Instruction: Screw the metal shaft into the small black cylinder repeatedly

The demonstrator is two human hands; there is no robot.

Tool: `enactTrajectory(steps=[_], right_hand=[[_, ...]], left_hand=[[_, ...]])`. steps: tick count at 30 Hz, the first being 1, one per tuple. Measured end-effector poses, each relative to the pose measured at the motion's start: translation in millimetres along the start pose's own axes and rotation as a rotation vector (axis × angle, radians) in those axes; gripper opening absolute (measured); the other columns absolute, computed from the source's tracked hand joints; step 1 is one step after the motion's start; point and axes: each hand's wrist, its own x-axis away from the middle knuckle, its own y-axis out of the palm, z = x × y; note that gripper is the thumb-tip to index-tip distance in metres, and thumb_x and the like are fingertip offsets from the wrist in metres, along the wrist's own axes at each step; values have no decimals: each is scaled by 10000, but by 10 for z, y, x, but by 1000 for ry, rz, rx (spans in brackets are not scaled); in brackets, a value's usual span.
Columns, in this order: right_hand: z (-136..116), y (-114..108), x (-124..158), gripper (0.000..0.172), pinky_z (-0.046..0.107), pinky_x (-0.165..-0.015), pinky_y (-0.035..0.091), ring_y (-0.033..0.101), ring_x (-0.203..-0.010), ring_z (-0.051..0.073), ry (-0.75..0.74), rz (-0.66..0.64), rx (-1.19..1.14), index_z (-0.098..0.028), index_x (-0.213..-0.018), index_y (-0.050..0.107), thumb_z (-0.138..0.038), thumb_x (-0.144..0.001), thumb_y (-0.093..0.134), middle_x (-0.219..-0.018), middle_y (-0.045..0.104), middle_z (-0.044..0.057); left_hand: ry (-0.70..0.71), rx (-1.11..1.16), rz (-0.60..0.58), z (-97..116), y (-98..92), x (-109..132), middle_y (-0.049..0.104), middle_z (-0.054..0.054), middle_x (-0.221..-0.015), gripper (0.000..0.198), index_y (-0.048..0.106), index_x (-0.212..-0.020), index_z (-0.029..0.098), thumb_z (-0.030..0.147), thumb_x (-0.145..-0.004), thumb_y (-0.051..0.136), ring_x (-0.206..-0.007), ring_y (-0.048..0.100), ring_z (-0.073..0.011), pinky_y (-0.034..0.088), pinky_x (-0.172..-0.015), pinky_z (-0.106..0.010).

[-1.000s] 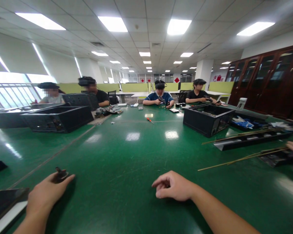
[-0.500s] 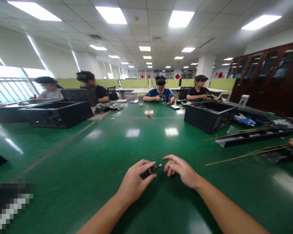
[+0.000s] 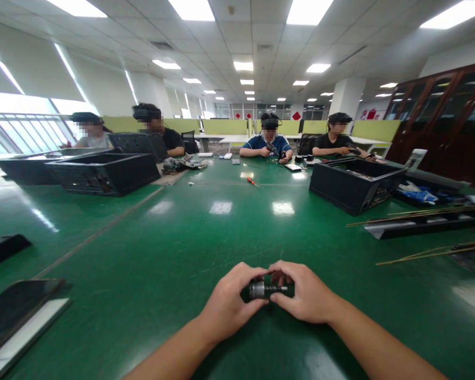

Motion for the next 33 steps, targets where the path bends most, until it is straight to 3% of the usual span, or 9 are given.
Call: enactTrajectory(steps=[10,14,21,33], right_hand=[[-8,2,-14,138,270,-739,446,628,-801,170,-66,-64,8,-201,-955,677,-283,-856,625,-880,699,26],[5,19,-41,183,263,-728,440,630,-785,160,-50,-67,5,-199,-919,702,-308,-923,554,-857,707,27],[10,32,-30,133,281,-742,440,633,-813,177,-55,-20,74,-204,-939,700,-281,-876,611,-885,705,33],[39,-10,-28,121,276,-734,432,629,-803,170,-41,-15,96,-203,-924,690,-278,-878,607,-863,697,26]], left_hand=[[-41,21,-8,-21,5,-13,674,-57,-983,416,603,-1139,225,152,-745,713,-912,611,-180,516,-817,-323],[-89,44,-7,-25,36,-10,670,-53,-979,443,602,-1145,229,182,-727,742,-917,618,-183,517,-825,-327],[-222,49,15,-52,74,11,693,-29,-967,457,614,-1112,240,191,-689,777,-906,648,-182,521,-845,-331],[-210,6,45,-34,40,-9,678,-19,-913,352,645,-1009,223,189,-687,783,-856,630,-167,506,-792,-303]])
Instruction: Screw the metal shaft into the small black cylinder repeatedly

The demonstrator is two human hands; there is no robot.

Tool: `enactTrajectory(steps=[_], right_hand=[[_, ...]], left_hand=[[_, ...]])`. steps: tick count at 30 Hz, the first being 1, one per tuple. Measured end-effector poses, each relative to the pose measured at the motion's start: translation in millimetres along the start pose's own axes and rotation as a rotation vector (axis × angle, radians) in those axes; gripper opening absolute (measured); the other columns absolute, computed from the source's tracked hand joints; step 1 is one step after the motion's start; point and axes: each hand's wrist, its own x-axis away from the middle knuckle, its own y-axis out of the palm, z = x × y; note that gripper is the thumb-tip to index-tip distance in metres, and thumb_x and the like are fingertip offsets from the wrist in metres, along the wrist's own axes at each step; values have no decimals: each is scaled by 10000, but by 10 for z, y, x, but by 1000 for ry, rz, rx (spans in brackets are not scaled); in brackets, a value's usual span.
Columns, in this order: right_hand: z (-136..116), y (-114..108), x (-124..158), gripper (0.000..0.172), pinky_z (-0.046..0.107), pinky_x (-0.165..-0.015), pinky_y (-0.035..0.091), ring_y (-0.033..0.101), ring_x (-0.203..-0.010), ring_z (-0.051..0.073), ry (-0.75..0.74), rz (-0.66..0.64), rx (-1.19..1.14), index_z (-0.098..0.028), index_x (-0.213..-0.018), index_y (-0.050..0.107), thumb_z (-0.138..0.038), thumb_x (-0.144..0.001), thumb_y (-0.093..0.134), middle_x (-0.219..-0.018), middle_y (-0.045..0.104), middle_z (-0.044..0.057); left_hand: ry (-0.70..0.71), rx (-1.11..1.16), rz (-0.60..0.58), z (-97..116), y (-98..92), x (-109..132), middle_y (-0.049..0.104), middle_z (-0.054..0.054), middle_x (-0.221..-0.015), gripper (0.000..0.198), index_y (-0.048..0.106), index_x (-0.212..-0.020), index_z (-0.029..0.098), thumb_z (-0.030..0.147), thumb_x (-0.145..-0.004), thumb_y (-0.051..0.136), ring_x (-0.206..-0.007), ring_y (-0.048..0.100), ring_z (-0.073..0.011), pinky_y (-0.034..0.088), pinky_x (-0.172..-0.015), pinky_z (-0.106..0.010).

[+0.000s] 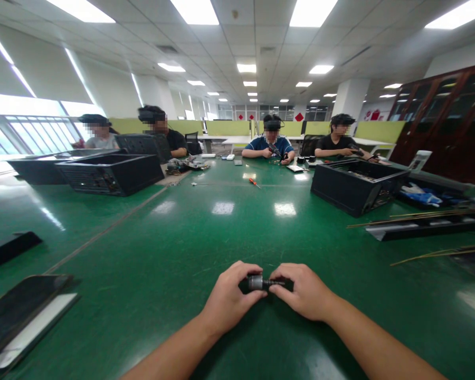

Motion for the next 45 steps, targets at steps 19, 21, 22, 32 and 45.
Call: enactTrajectory(steps=[19,21,22,32,45], right_hand=[[-7,-39,-3,96,275,-707,421,617,-779,170,25,23,20,-203,-910,673,-252,-879,597,-843,686,22],[1,-40,1,86,276,-704,420,613,-775,171,27,21,20,-203,-909,673,-241,-864,611,-834,684,21],[5,-40,3,84,277,-705,420,613,-774,172,29,20,18,-203,-910,673,-236,-857,618,-834,684,21],[29,-28,22,76,267,-701,420,604,-749,163,56,31,6,-199,-876,647,-185,-802,652,-814,671,10],[-20,-87,37,82,266,-679,408,608,-708,161,100,2,28,-196,-847,661,-260,-849,611,-762,674,10]], left_hand=[[-16,-43,33,-19,-28,-5,673,-10,-851,300,663,-967,219,199,-690,779,-796,630,-161,502,-741,-287],[-18,-43,34,-14,-31,-7,673,-10,-857,303,661,-967,218,197,-688,780,-800,630,-161,500,-745,-289],[-14,-44,35,-13,-32,-7,673,-11,-860,306,660,-969,219,194,-688,780,-802,630,-162,499,-746,-291],[-1,-35,48,-12,-40,1,665,-9,-863,297,662,-968,219,172,-696,771,-818,624,-158,489,-752,-285],[78,-10,95,-34,-32,17,655,-10,-870,278,646,-994,228,178,-738,744,-824,617,-156,490,-741,-285]])
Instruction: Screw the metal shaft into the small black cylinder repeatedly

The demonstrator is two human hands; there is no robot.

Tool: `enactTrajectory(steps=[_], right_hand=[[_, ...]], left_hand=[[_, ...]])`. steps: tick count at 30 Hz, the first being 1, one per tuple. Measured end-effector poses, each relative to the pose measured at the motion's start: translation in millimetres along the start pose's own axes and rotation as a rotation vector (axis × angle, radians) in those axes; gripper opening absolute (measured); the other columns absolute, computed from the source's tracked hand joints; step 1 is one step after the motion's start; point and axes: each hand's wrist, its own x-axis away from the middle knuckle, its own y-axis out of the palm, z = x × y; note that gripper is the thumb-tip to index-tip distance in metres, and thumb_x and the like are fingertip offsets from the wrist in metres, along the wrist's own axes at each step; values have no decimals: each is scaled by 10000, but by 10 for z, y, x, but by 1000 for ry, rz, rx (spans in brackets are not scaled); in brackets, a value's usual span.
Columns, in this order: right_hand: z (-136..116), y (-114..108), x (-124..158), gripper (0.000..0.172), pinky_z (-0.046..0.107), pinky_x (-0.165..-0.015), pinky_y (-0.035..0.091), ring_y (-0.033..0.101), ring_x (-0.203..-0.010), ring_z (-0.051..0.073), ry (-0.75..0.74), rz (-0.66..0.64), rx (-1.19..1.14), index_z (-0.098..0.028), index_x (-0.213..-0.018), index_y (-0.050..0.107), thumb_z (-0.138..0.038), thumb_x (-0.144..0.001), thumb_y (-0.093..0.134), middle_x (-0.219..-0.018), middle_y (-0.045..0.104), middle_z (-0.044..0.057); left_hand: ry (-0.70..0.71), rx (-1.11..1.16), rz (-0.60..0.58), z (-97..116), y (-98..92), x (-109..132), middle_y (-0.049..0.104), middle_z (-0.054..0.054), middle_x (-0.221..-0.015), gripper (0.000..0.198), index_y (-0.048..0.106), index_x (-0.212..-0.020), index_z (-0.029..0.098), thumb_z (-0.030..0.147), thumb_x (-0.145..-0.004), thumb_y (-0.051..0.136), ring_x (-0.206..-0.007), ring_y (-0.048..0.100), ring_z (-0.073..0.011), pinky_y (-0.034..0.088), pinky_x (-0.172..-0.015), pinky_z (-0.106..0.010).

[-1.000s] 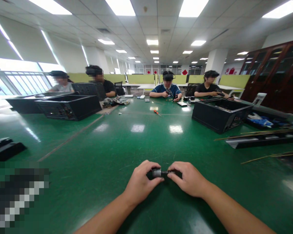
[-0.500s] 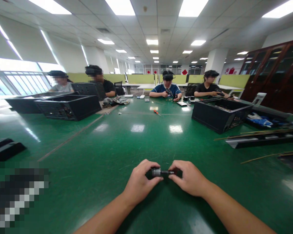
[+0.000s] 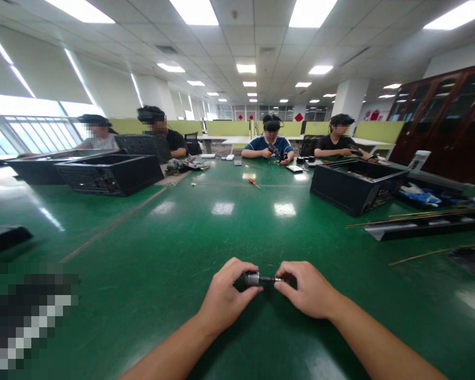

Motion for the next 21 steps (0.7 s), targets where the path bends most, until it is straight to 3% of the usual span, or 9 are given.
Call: enactTrajectory(steps=[21], right_hand=[[82,-30,14,53,262,-662,421,607,-671,157,12,20,29,-198,-808,623,-219,-772,655,-726,661,5]], left_hand=[[21,18,18,-30,-41,-4,673,-27,-911,259,644,-980,224,201,-742,744,-851,620,-169,503,-778,-306]])
